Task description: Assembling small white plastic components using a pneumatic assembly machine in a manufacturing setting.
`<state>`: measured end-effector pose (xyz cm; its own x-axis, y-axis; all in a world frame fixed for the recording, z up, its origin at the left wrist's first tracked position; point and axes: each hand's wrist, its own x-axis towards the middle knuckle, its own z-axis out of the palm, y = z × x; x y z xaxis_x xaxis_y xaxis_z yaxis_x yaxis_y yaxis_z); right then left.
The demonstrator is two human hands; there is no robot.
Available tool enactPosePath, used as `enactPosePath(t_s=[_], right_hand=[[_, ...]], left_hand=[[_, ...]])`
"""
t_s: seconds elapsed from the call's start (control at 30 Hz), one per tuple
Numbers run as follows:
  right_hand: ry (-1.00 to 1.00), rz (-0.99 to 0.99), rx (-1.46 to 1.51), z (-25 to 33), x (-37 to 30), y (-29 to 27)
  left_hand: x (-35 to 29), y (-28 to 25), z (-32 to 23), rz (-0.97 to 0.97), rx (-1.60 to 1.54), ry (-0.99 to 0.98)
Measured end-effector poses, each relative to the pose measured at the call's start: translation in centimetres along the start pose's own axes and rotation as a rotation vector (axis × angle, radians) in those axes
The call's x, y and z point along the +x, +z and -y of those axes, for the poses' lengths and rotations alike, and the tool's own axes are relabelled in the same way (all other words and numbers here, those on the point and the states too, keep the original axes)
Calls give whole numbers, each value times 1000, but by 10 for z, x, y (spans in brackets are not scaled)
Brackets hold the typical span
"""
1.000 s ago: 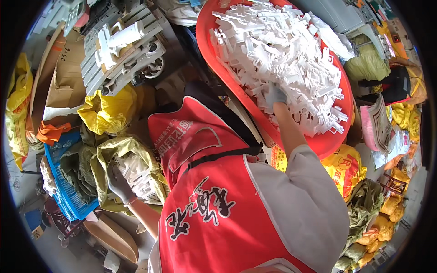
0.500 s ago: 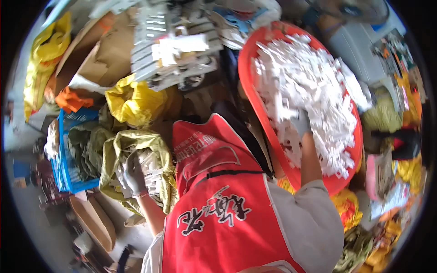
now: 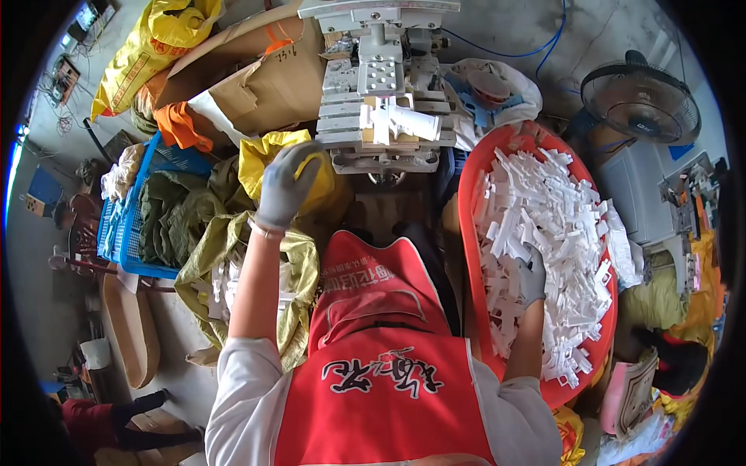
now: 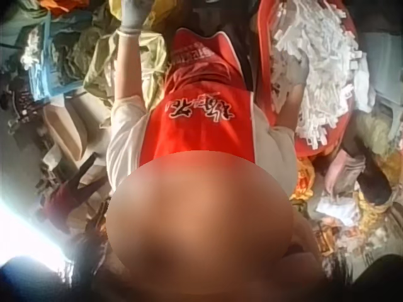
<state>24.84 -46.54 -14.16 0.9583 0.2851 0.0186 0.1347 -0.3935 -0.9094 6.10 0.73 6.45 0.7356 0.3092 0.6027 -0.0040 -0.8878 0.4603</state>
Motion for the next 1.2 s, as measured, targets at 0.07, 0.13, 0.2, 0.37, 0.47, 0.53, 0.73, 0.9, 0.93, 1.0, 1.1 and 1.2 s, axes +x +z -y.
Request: enactPosePath(t_s=[0.07,0.13,0.2,0.37,0.47,0.53,0.73,0.9,0.93,1.0,1.1,1.2], right_hand=[[109,9,249,25,0,4],[143,62,370,45,-2,5],[117,52,424,63,-3,7],[115,58,773,113,8,13],[58,111,909,154,30,24],[-36,150,864,181,49,38],[-382,414,446,265,107,108],[-339,528,178,278,142,145],[-308,565,148,287,140,147],[-348,575,75,299,136,143],[-335,593,15,305,129,140],[-704,424,-302,304,119,121]], left_hand=[[32,12,-1,35,54,132],[58,27,0,66,26,238],[73,42,4,211,-173,103],[89,44,14,266,-81,121],[84,35,2,237,-169,-46],[71,33,11,121,-130,19],[-21,-14,30,-101,-126,-182],[-119,-59,38,-142,-127,-541],[-145,-67,46,-158,-103,-543],[-178,-81,48,-176,-66,-606],[-218,-85,62,-317,-25,-736],[-242,-98,63,-316,170,-910]])
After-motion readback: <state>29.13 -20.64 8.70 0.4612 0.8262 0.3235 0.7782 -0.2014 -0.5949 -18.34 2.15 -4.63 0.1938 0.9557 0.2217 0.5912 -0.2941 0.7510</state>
